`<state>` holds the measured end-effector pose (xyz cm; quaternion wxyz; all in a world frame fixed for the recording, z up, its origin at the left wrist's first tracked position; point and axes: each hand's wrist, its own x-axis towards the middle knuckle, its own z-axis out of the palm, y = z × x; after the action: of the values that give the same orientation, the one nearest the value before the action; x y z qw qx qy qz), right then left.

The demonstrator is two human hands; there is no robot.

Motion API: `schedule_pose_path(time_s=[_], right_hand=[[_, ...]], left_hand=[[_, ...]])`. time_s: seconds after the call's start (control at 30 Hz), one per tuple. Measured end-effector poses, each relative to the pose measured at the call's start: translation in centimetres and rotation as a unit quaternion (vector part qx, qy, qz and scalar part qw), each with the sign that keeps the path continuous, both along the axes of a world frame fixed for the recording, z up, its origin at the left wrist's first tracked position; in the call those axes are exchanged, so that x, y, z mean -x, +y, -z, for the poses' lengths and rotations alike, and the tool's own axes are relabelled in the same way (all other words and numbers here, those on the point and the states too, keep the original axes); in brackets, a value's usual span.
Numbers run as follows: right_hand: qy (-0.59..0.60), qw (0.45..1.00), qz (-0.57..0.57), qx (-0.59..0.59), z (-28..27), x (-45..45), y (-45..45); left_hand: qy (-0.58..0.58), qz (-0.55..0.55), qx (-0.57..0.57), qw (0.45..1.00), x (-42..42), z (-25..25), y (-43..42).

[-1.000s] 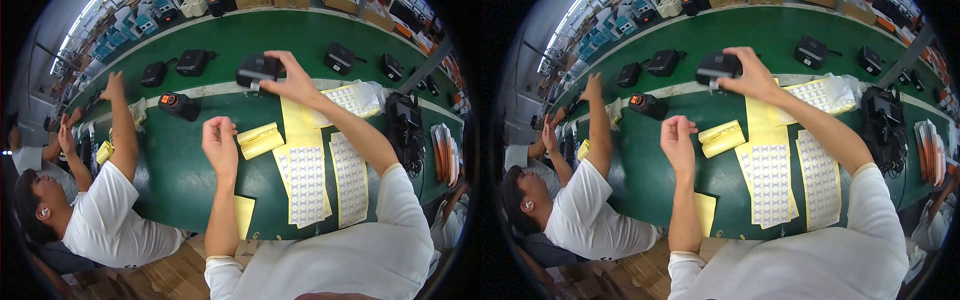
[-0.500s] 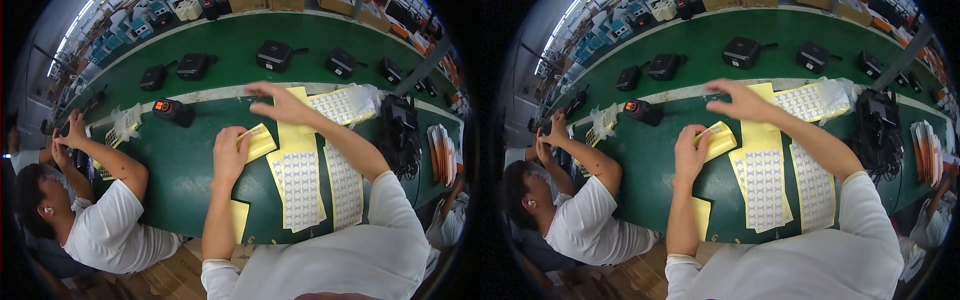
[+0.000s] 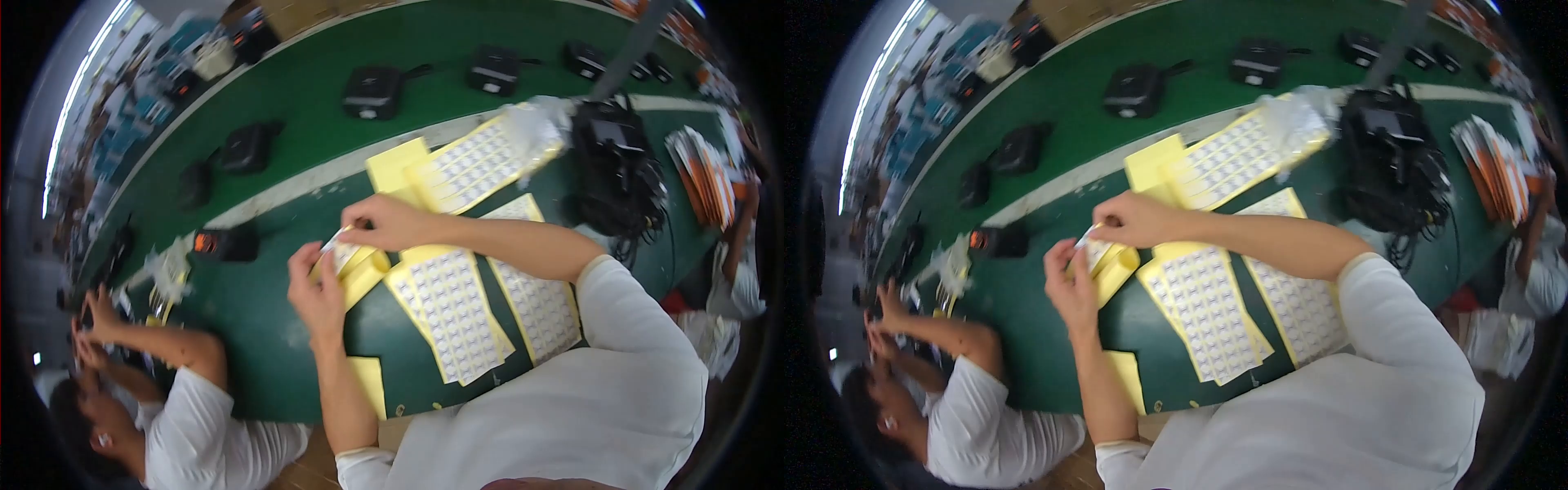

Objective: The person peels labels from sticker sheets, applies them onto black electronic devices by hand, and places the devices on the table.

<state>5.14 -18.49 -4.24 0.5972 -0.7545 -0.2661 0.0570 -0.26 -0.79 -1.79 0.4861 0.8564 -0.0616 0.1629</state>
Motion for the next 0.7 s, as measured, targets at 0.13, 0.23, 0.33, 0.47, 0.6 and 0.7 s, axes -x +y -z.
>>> schedule_pose_path(time_s=[0.13,0.23,0.33,0.47,0.6,0.7], right_hand=[[0.007,0.999,0.016,-0.042,0.3,0.4,0.1],[-0.024,0.998,0.035,-0.047,0.0,0.7,0.0],[-0.013,0.998,0.039,-0.057,-0.2,0.7,-0.1],[-0.036,0.999,0.016,-0.007,-0.5,1.0,-0.4],[-0.225,0.968,0.089,-0.070,-0.1,0.4,0.3],[-0.220,0.960,0.151,-0.082,-2.0,-2.8,0.6]], left_hand=[[-0.042,0.015,-0.038,0.998,-0.2,1.1,0.5],[-0.069,0.025,-0.074,0.995,-0.1,0.4,0.0],[-0.098,0.009,-0.074,0.992,-0.2,1.2,0.9],[-0.058,-0.025,0.081,0.995,-0.6,1.2,1.3],[-0.038,-0.043,0.132,0.990,-0.9,1.2,1.5],[-0.016,-0.044,0.202,0.978,-1.2,1.6,1.4]])
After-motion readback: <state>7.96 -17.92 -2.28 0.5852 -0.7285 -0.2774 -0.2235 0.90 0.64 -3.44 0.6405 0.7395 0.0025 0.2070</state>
